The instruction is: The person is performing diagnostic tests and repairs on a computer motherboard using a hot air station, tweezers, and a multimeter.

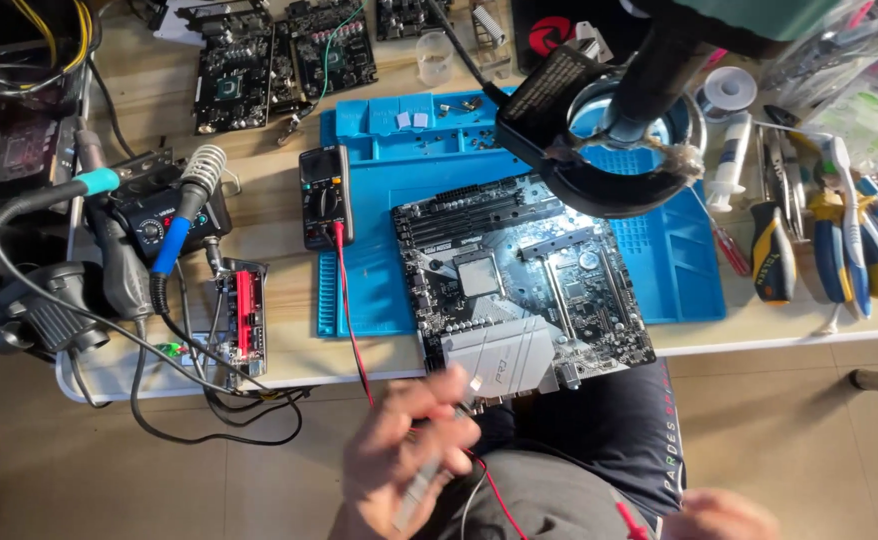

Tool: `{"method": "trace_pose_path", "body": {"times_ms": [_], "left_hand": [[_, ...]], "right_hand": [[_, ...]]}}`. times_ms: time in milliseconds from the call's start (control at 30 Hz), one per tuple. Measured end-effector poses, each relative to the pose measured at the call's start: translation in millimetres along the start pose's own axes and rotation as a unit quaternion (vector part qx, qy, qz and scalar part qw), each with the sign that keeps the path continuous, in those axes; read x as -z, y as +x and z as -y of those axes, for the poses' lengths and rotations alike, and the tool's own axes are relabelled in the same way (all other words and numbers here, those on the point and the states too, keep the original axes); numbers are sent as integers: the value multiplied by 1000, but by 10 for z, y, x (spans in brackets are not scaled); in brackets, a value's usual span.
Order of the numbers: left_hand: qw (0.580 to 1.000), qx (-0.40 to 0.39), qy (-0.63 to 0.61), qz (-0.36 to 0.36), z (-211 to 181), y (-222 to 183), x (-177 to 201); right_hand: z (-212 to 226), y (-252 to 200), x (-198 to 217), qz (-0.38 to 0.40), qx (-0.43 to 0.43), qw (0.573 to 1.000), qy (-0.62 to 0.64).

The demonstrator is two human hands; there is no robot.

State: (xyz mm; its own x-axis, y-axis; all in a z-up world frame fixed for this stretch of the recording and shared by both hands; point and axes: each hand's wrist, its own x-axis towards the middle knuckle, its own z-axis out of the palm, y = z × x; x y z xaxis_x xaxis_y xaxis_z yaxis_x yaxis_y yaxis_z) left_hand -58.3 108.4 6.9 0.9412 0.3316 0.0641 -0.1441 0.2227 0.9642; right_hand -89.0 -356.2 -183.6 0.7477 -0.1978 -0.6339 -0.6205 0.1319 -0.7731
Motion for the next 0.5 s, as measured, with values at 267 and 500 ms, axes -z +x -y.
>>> {"method": "trace_pose_path", "body": {"times_ms": [267, 500], "left_hand": [[952, -203, 218, 64, -91, 332, 114], [928, -216, 281, 115, 99, 283, -32]], "right_hand": [[2044, -1048, -1740, 184, 447, 819, -308], [1506, -781, -1964, 117, 431, 878, -172]]}}
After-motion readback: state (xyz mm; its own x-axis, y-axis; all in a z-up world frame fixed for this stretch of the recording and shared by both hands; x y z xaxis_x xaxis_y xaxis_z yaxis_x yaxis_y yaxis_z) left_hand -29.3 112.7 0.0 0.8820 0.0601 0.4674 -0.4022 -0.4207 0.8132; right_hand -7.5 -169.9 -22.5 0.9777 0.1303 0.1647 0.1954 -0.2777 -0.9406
